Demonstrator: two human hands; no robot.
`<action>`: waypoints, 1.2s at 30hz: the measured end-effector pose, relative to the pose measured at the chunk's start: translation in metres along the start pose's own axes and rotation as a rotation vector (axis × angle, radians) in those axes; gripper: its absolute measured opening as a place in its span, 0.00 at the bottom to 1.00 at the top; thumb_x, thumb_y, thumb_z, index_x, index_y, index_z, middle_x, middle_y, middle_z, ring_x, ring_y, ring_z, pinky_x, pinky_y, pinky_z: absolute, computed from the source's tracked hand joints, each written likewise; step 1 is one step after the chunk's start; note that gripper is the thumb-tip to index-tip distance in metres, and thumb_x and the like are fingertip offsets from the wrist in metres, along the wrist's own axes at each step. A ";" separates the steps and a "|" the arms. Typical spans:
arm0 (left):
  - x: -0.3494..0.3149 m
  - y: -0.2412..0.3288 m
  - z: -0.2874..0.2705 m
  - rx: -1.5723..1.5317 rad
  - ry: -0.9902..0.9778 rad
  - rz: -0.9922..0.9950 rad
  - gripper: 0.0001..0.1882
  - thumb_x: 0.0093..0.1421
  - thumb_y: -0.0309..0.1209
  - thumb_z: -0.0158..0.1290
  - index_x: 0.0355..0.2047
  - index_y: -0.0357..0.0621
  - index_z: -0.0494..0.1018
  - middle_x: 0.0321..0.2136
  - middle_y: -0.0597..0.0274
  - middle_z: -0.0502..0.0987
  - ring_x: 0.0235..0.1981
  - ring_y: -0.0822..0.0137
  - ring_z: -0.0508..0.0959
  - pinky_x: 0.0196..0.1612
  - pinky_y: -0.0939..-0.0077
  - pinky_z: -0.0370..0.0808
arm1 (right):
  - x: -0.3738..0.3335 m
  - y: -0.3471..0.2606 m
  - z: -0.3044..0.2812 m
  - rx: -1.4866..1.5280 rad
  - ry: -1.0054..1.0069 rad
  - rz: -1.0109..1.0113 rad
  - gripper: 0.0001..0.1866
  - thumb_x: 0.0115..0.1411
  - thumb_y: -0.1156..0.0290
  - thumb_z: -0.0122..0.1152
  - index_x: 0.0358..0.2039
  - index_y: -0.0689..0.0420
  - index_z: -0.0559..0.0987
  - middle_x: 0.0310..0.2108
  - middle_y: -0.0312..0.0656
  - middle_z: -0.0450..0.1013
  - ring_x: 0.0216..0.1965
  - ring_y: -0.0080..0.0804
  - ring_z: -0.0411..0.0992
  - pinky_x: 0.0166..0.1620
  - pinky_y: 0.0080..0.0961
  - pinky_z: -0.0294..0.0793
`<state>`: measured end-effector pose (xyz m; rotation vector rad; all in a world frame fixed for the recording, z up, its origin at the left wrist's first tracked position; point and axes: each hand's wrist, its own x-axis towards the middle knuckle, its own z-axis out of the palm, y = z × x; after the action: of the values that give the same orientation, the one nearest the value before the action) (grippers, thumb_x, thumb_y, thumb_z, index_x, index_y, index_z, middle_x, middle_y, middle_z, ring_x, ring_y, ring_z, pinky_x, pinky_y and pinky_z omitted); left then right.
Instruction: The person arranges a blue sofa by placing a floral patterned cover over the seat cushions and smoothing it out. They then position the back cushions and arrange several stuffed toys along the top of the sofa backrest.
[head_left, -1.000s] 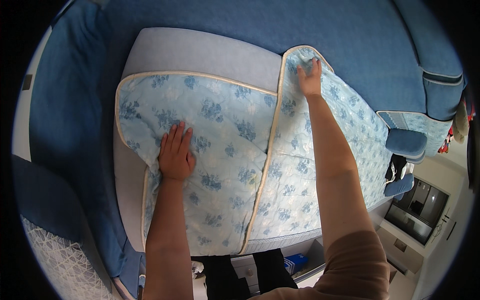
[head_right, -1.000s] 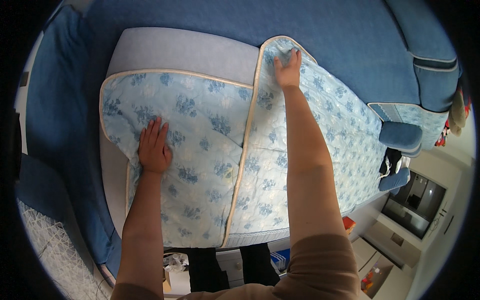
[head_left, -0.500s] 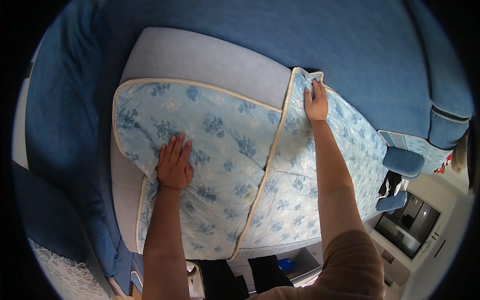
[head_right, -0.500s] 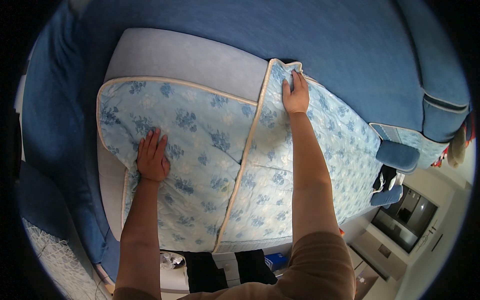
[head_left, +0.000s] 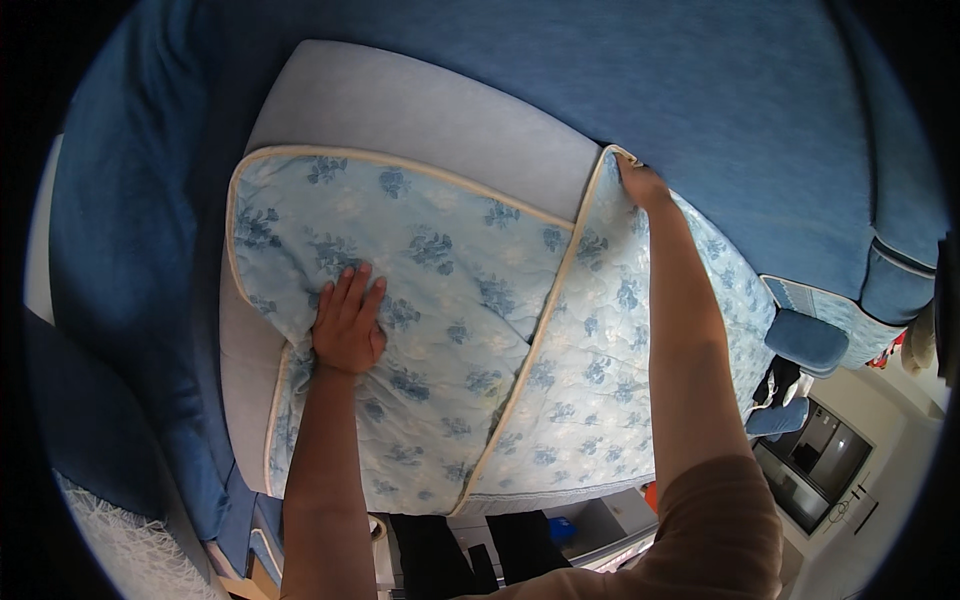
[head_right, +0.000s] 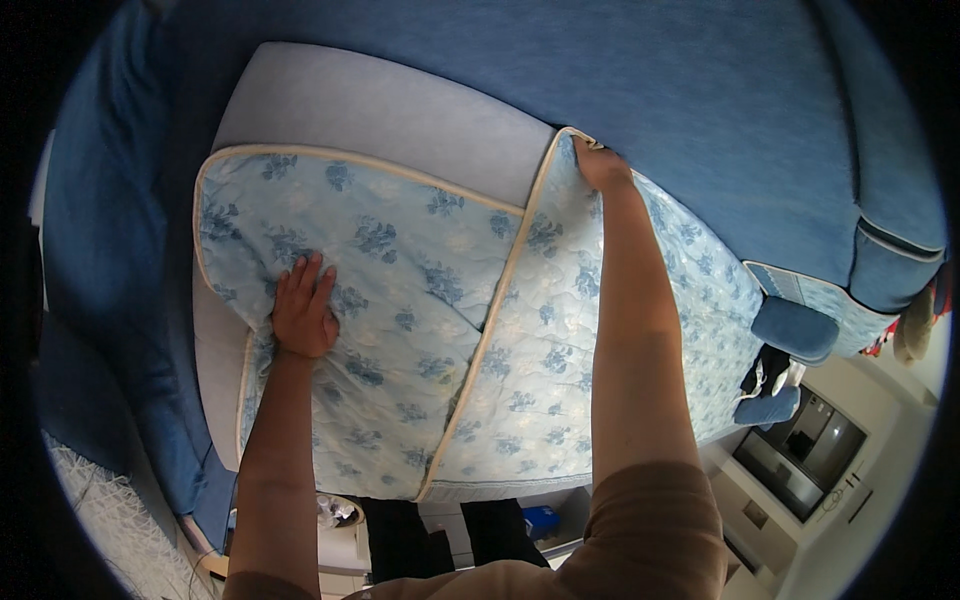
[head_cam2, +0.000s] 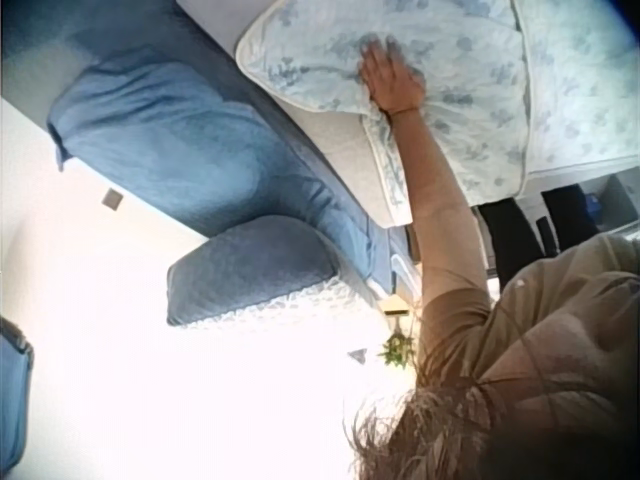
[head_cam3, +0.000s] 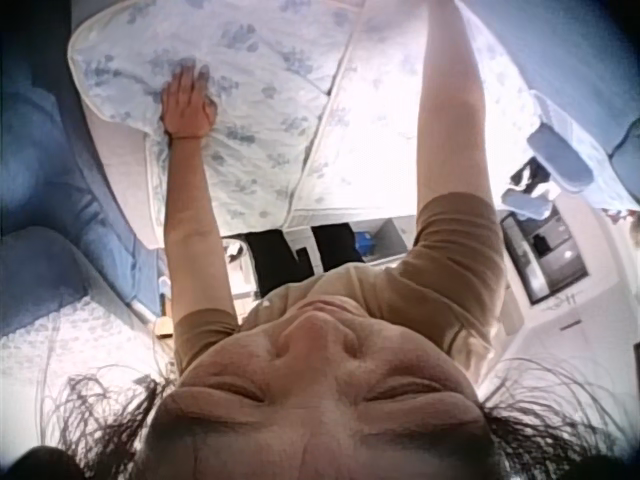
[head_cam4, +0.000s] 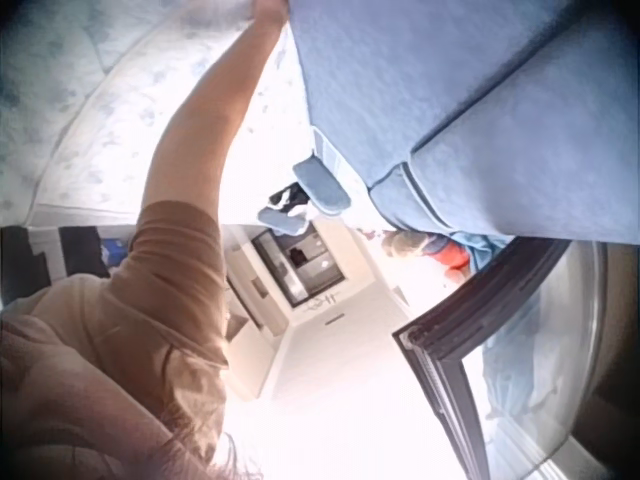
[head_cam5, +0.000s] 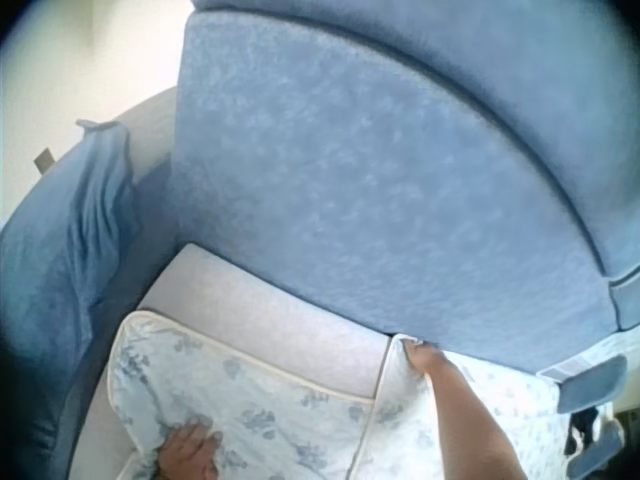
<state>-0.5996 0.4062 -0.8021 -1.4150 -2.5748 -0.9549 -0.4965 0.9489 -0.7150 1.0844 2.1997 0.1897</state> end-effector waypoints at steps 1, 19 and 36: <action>0.002 0.001 -0.002 -0.005 -0.014 0.010 0.26 0.61 0.37 0.27 0.55 0.49 0.66 0.58 0.56 0.64 0.58 0.56 0.64 0.59 0.57 0.57 | 0.029 0.024 0.028 -0.017 0.053 0.009 0.40 0.59 0.38 0.27 0.60 0.57 0.59 0.60 0.53 0.56 0.62 0.47 0.54 0.62 0.34 0.52; 0.000 0.003 -0.005 -0.011 0.039 0.042 0.25 0.61 0.36 0.29 0.56 0.46 0.63 0.59 0.54 0.61 0.60 0.53 0.61 0.60 0.55 0.55 | -0.162 -0.086 0.052 0.361 0.742 -0.242 0.45 0.56 0.47 0.51 0.61 0.70 0.50 0.63 0.61 0.45 0.64 0.59 0.42 0.64 0.45 0.41; 0.017 0.025 -0.038 0.074 -0.412 -0.122 0.31 0.56 0.29 0.46 0.61 0.49 0.54 0.64 0.58 0.49 0.64 0.58 0.51 0.64 0.57 0.50 | -0.330 -0.020 0.028 1.350 0.428 0.202 0.17 0.48 0.81 0.45 0.38 0.60 0.77 0.22 0.39 0.70 0.21 0.27 0.66 0.26 0.24 0.66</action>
<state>-0.5989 0.4085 -0.7531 -1.5938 -2.9793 -0.6221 -0.3495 0.6847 -0.5787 2.0761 2.5167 -1.2590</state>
